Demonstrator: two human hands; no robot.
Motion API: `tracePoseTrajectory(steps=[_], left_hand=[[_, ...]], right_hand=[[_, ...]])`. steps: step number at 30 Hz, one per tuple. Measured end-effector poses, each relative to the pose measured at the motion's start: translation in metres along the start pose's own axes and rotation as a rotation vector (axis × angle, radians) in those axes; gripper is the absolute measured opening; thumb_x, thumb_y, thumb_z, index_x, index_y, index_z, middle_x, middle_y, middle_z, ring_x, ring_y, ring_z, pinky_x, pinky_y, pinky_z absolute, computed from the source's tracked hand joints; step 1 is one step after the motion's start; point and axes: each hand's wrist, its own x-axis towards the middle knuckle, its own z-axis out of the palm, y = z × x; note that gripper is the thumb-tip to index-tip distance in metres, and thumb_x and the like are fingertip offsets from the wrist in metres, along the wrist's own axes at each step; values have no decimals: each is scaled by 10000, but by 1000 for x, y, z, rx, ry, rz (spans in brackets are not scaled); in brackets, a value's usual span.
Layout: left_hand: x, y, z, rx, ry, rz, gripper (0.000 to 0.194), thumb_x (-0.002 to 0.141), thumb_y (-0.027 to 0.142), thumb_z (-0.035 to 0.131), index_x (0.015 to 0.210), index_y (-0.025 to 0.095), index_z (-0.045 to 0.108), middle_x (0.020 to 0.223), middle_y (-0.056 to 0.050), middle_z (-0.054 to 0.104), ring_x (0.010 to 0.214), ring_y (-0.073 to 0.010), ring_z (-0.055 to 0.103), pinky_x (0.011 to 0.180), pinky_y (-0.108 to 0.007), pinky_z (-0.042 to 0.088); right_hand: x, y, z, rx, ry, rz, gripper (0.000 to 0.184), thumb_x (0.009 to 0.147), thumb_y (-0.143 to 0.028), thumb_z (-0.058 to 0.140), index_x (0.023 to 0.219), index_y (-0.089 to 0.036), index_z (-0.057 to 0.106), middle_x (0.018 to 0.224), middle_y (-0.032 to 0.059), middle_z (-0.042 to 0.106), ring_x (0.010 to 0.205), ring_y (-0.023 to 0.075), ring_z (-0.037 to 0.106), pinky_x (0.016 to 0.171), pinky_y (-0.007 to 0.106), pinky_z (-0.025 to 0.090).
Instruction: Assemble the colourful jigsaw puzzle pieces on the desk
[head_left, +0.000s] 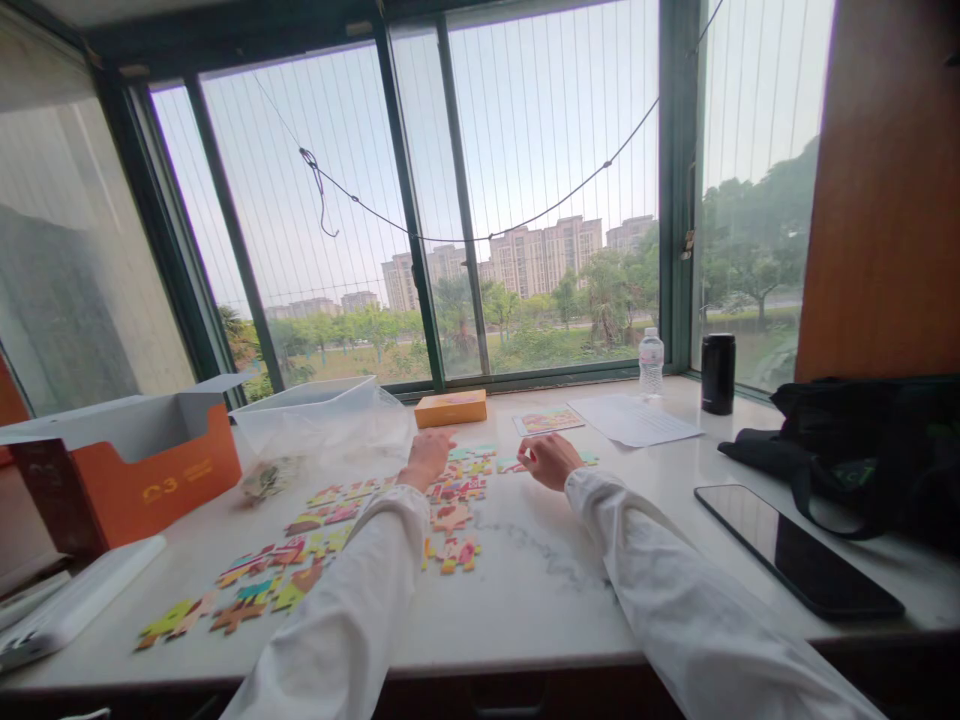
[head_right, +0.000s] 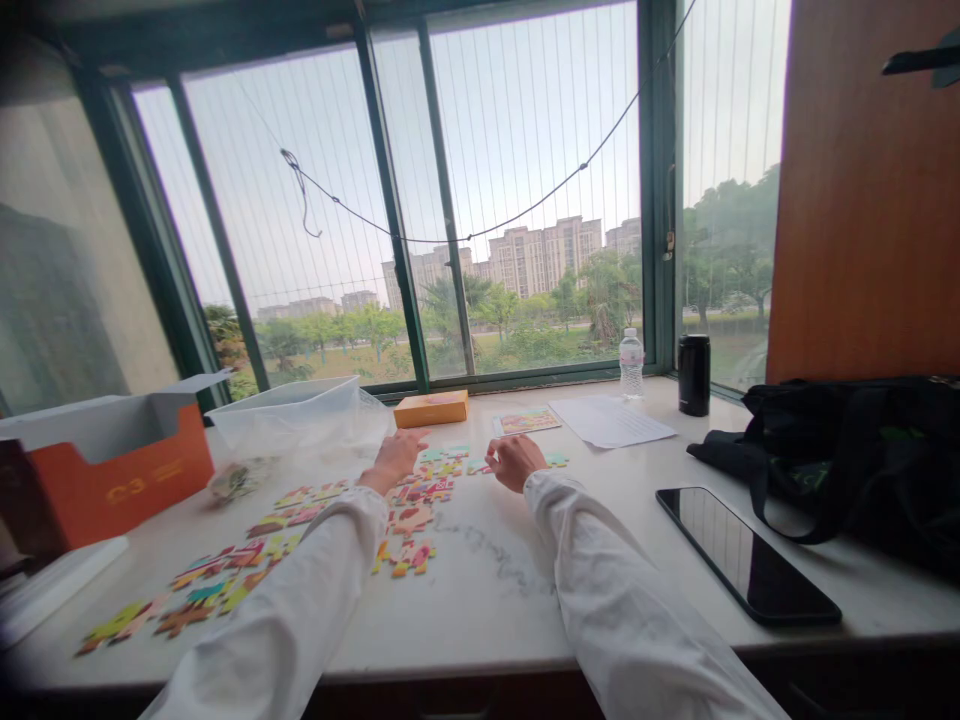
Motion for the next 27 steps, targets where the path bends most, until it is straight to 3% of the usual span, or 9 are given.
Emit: tracePoseTrajectory(steps=[3, 9, 18, 27], left_hand=[[1, -6, 23, -8, -56, 8, 549, 850, 120, 587, 1380, 236, 508, 1284, -99, 646, 1209, -241, 563, 947, -324, 464], [13, -15, 44, -28, -72, 30, 348, 932, 209, 507, 1266, 257, 591, 1280, -100, 630, 1157, -236, 592, 912, -313, 472], [12, -10, 43, 10, -10, -2, 405, 938, 218, 474, 1338, 151, 487, 1189, -180, 617, 1141, -273, 573, 923, -360, 448], [7, -9, 36, -8, -62, 10, 374, 925, 205, 490, 1295, 224, 535, 1164, -126, 661, 1081, -249, 623, 864, -330, 467]], right_hand=[[1, -12, 5, 14, -28, -98, 275, 931, -381, 493, 997, -239, 718, 902, 36, 743, 855, 180, 651, 824, 294, 397], [0, -11, 9, 25, -51, -121, 266, 929, -384, 496, 972, -241, 717, 901, 24, 739, 830, 177, 645, 797, 302, 383], [0, -2, 10, 43, -53, -83, 256, 926, -390, 512, 972, -250, 722, 880, 12, 739, 830, 168, 645, 773, 286, 387], [-1, 3, 11, 51, -39, -75, 245, 923, -381, 518, 942, -262, 731, 864, 1, 739, 798, 160, 644, 752, 276, 392]])
